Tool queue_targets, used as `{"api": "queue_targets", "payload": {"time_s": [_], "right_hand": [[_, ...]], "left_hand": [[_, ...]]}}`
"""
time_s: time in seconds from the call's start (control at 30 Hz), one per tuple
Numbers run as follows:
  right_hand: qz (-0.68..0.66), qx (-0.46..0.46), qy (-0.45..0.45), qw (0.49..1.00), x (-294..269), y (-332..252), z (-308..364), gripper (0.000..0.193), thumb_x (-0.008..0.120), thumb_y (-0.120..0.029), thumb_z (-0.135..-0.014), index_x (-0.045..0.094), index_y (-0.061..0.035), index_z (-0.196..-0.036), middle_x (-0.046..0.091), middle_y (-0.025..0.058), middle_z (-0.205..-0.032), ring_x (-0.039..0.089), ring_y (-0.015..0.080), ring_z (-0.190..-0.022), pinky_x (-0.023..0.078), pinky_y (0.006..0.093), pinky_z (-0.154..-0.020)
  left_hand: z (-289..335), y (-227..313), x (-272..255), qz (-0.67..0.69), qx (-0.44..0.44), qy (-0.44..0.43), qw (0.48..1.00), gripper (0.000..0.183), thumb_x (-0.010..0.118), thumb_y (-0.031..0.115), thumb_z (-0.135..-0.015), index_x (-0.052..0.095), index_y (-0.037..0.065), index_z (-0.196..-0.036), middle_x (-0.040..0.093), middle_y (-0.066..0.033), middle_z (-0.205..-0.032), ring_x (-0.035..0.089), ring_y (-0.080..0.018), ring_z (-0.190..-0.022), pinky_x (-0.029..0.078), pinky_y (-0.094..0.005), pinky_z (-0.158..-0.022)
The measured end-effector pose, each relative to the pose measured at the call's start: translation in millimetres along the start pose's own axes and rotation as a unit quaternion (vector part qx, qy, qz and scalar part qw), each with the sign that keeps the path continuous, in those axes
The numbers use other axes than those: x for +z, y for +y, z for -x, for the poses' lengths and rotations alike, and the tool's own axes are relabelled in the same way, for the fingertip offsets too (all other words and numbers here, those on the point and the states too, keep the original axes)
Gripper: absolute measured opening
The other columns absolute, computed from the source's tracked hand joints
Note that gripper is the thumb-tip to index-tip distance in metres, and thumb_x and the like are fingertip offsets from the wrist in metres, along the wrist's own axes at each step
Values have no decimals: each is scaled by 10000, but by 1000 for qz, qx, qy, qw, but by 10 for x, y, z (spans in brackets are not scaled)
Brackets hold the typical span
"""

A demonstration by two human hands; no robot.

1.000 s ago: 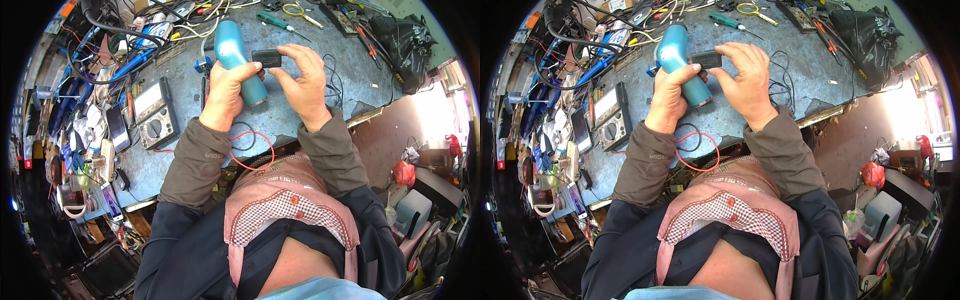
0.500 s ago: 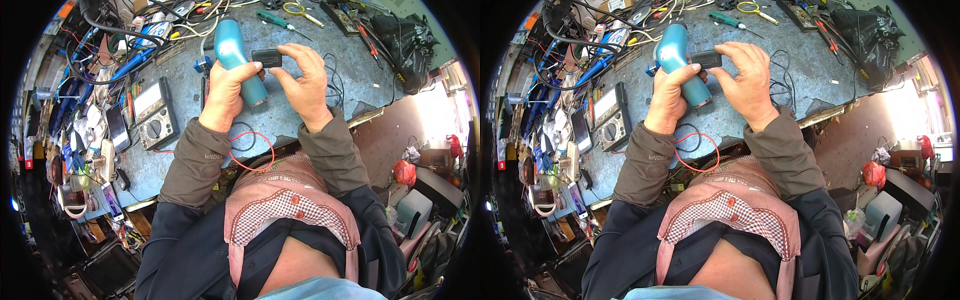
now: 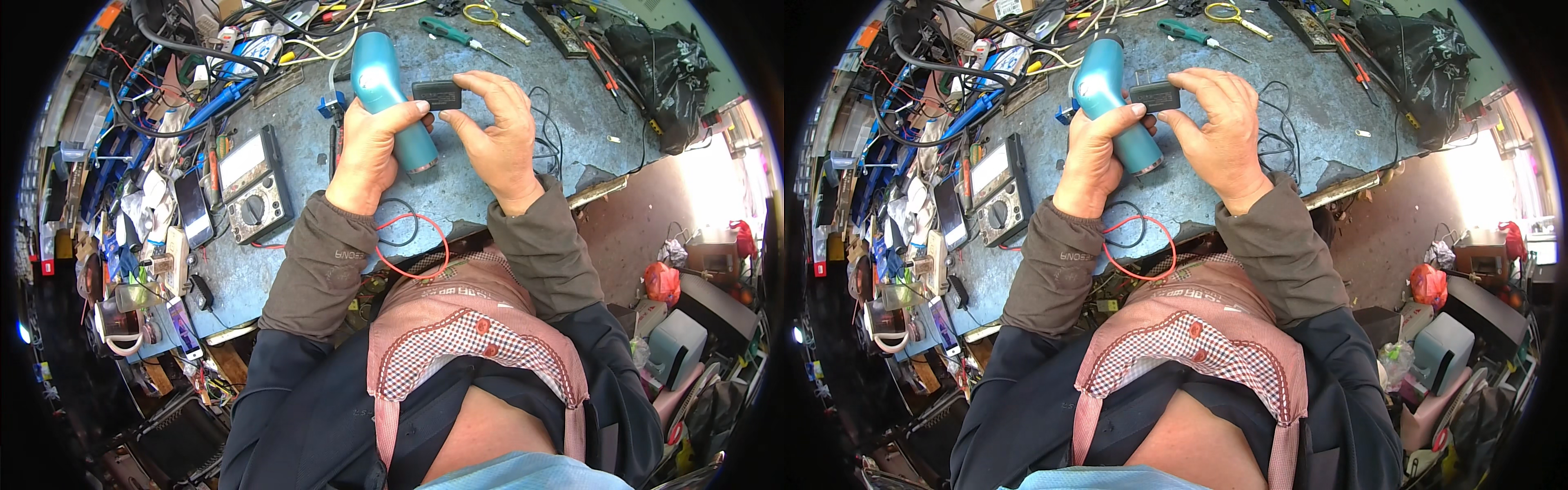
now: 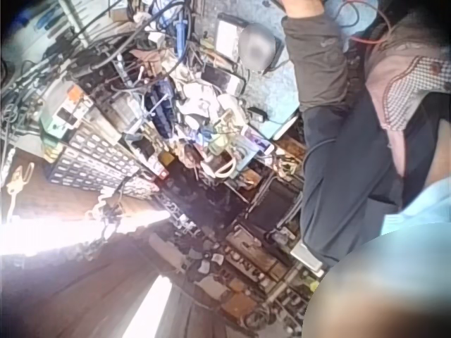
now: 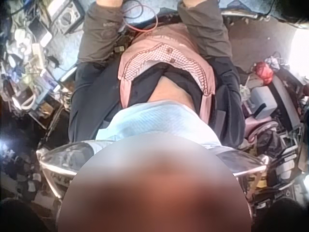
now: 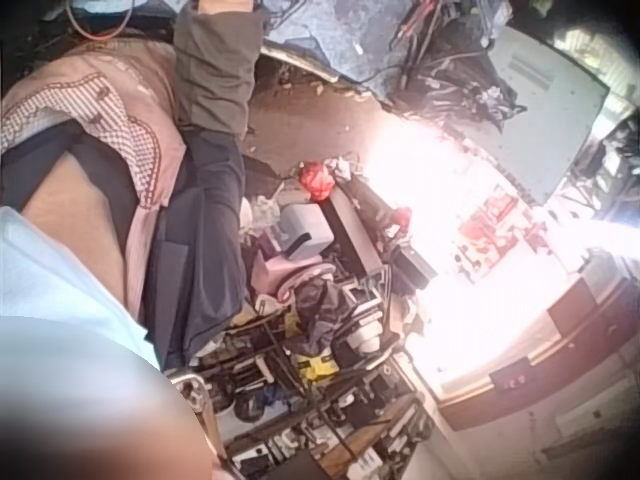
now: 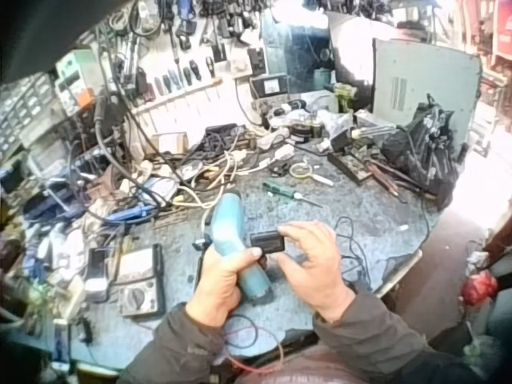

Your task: The person unpacks a teal handheld device from a black plastic bag, then repeatedly attaches and detaches a black cylindrical attachment to the device's nozzle. The person also handles a power cable and briefly picks up pliers from the cluttered workbench.

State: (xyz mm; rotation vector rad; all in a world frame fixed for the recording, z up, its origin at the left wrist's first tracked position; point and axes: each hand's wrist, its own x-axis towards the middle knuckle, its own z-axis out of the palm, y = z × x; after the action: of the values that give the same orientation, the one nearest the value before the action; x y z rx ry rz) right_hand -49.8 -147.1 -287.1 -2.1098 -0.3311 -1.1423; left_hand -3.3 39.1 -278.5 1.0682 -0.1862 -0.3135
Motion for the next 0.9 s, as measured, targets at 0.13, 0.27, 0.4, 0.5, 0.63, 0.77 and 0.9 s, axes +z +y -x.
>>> {"api": "queue_targets", "payload": {"time_s": [0.13,0.27,0.4,0.5,0.63,0.77,0.9], "right_hand": [[1,-1,1,1000,7,12,6,474,904,-72,-753,762,-87,-1204,753,102,-1212,693,297,-1155,495,400,-1030],[0,-1,1,1000,6,11,7,476,905,-71,-752,763,-86,-1207,753,107,-1213,694,299,-1153,497,400,-1029],[0,0,1,1000,7,10,9,478,905,-72,-752,764,-85,-1208,753,110,-1215,694,300,-1157,499,401,-1030],[1,3,0,1000,5,3,8,477,905,-73,-753,764,-85,-1209,752,110,-1218,693,300,-1161,500,401,-1030],[-1,5,-3,1000,1,8,16,475,904,-71,-754,765,-85,-1208,751,108,-1221,692,299,-1164,501,400,-1029],[-1,8,-2,1000,3,4,15,476,902,-64,-753,765,-87,-1208,751,107,-1219,693,298,-1162,502,397,-1028],[-6,7,-1,1000,4,9,15,478,901,-61,-751,764,-88,-1208,750,108,-1219,693,297,-1162,504,396,-1027]], "left_hand": [[2,0,3,-2,2,0,1000,464,834,38,-850,562,-6,-1223,709,-128,-1007,735,-249,-850,618,-396,-775],[-4,-1,-4,-5,-2,3,1000,466,833,37,-851,559,-8,-1226,710,-129,-1010,736,-249,-851,619,-396,-772],[6,7,9,-4,-4,5,1000,469,834,39,-849,558,-10,-1226,711,-130,-1013,736,-247,-850,619,-395,-770],[-3,-2,-7,-5,-4,5,1000,473,837,42,-847,558,-12,-1225,711,-130,-1013,736,-247,-849,617,-394,-769],[2,5,6,-6,-5,5,1000,476,839,43,-844,558,-12,-1225,710,-129,-1011,735,-247,-847,617,-395,-767],[-1,3,2,-9,0,1,1000,480,839,43,-843,558,-12,-1228,709,-131,-1010,735,-249,-847,619,-397,-766],[-2,-5,-3,-7,3,0,1000,486,842,44,-841,558,-12,-1231,707,-131,-1009,735,-250,-846,620,-399,-765]]}}
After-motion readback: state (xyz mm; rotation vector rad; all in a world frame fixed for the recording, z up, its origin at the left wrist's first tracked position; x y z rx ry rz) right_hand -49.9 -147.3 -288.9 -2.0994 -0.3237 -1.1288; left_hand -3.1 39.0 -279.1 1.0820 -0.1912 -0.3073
